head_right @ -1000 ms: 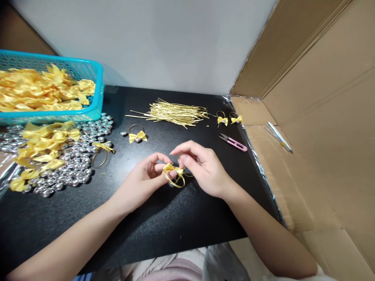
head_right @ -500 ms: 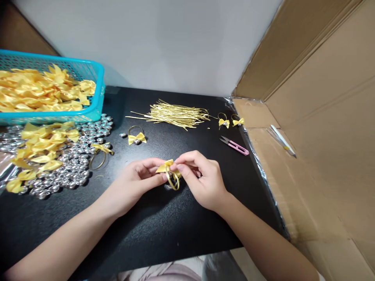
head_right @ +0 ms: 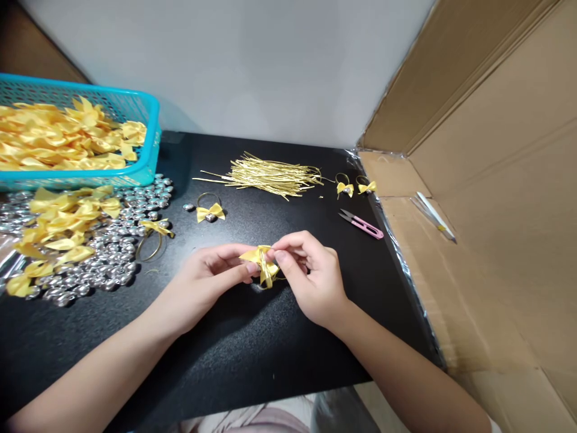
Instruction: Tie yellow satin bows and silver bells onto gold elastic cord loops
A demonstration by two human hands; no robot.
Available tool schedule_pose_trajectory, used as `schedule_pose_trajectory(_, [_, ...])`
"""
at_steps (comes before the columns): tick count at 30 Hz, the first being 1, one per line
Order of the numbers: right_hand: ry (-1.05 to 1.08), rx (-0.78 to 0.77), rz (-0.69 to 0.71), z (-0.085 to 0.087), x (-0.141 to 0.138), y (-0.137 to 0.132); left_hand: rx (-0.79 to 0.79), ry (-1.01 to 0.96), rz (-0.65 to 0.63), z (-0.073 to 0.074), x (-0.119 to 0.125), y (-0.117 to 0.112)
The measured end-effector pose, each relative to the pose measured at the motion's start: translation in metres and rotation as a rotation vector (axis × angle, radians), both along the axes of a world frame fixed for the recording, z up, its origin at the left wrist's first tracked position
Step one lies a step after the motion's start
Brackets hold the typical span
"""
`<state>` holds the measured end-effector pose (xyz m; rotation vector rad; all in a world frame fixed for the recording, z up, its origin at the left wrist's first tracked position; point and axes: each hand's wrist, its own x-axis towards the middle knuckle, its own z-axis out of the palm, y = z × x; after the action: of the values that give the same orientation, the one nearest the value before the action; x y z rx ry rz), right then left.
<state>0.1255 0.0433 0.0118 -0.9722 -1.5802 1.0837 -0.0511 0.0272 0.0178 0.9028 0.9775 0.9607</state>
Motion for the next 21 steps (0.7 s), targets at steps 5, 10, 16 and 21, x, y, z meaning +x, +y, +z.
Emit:
schedule_pose_trajectory(5, [0.018,0.026,-0.024,0.002,-0.0001,0.0023,0.066,0.079,0.029,0.003,0.0004,-0.0015])
schedule_pose_trajectory(10, [0.075,-0.005,-0.005,0.004,-0.0016,-0.0004,0.111,0.111,0.03,0.0012,0.0009,-0.0033])
schedule_pose_trajectory(16, [0.125,-0.08,0.073,0.0023,-0.0037,-0.0045,0.125,0.126,0.028,-0.0018,0.0011,-0.003])
schedule_pose_trajectory(21, [0.193,-0.16,0.146,0.0008,-0.0033,-0.0056,0.104,0.082,0.017,-0.0026,0.001,-0.0034])
